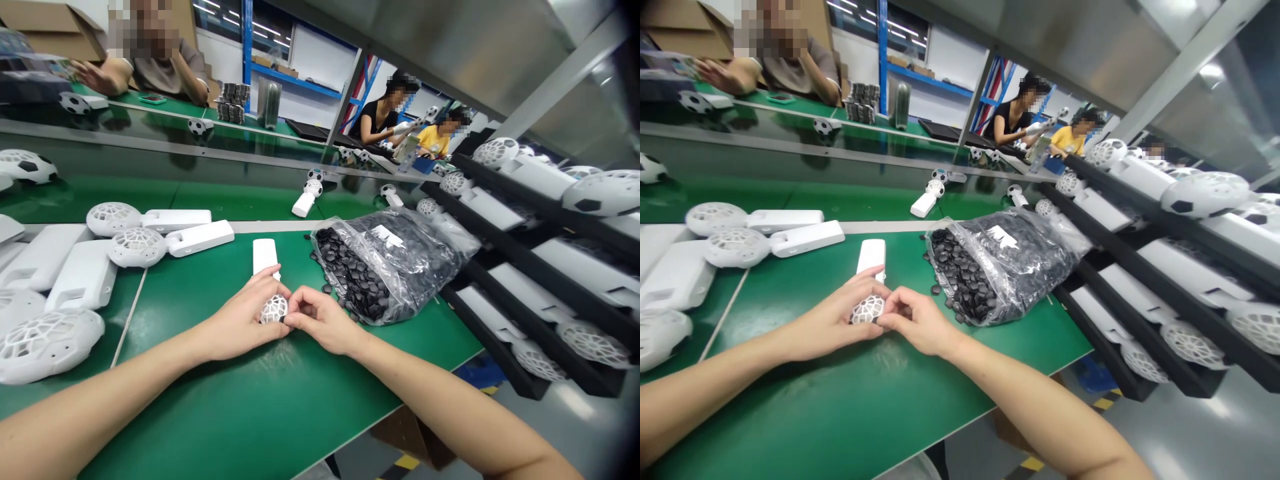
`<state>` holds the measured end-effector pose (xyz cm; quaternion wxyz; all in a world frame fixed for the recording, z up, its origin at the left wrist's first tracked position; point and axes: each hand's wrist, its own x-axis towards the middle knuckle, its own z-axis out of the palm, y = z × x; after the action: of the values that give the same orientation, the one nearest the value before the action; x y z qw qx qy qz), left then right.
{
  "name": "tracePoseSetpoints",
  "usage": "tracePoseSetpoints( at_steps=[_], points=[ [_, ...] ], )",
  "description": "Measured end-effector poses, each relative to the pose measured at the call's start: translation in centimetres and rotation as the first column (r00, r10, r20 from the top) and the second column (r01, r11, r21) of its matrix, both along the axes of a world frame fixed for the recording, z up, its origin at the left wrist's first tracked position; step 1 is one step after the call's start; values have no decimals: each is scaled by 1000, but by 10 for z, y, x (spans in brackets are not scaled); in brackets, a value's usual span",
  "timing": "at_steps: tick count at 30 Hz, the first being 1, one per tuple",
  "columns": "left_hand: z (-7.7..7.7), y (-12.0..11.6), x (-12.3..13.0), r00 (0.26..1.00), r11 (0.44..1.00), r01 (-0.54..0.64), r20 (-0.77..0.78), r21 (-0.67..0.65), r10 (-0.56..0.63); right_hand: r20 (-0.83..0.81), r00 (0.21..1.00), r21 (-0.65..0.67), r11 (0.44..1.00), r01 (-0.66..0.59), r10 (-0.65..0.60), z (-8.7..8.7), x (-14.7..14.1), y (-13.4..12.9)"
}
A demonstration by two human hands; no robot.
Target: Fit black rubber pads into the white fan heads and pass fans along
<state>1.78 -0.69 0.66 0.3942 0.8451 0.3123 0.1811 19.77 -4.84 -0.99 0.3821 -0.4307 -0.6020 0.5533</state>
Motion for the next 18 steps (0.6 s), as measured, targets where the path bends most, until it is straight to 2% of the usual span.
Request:
tracePoseSetpoints(
  at_steps=[5, 11, 18],
  points=[
    [1, 1, -1, 1000, 1000, 20, 11, -7, -20, -68, 998, -25, 1000, 7, -9, -3, -2, -1],
    [-2, -2, 1, 1000, 999, -28, 2, 17, 28, -38, 994, -101, 990, -103, 100, 5, 5, 7],
    [-3, -4, 2, 999, 999, -37, 16, 36, 37, -64, 997, -92, 994, -53, 47, 1, 2, 3]
  ],
)
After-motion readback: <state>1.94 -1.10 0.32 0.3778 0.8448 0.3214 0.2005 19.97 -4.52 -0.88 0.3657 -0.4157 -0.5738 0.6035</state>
